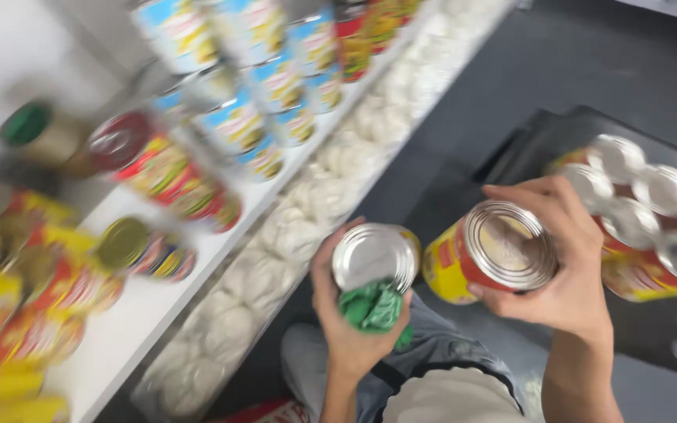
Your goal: Organizes and wipes canned goods on grocery store shelves using a cloth.
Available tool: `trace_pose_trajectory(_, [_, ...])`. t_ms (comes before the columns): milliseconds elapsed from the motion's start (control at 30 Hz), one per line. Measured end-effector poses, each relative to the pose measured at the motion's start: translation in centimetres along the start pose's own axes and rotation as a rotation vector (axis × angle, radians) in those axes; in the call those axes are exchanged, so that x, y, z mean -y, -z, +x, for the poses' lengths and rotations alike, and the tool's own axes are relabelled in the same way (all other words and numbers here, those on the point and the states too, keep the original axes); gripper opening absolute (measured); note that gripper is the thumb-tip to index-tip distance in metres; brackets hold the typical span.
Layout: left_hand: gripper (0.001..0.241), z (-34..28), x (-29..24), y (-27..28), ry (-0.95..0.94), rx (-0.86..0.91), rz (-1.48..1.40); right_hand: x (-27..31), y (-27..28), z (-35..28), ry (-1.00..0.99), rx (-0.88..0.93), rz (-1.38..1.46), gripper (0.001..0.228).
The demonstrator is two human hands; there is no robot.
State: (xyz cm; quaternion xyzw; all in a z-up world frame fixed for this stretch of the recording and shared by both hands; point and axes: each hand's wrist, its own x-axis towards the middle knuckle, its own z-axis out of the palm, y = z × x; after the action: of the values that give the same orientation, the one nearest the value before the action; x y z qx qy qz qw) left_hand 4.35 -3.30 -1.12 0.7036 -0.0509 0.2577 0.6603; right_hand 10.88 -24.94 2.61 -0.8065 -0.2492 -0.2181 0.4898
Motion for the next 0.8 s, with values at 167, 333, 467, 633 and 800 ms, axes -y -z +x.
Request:
trace_pose_trajectory(167, [0.087,1.6,6.4,-8.4,-0.019,0.37,-0.073,-3.9,4.7,-5.2,-0.241,-0.229,-0.28,0.082])
trace_pose_trajectory(333, [0.087,0.9,10.7,-15.4,-0.009,0.565,-0.101,-7.0,6.8,-8.9,-0.422,-0.339,-0.437,0.082])
trace_pose_trajectory(467, [0.087,0.1,11.5,-18.4,0.003,0.648,-0.102,-8.8,7.2,-10.6,-0.568,-0.414,-0.549,0.082])
trace_pose_trajectory(633, [0.087,-0.6,12.5,-20.6,0.062,0.665,-0.096,-11.5,6.6,-13.0,-0.661,-0.477,-0.605,0.085])
trace_pose_trajectory(800, [0.092,-1.3,12.0,-21.8,0.027,0.611,-0.057,-12.1,5.3,-13.3,-0.698,-0.561,-0.576,0.08])
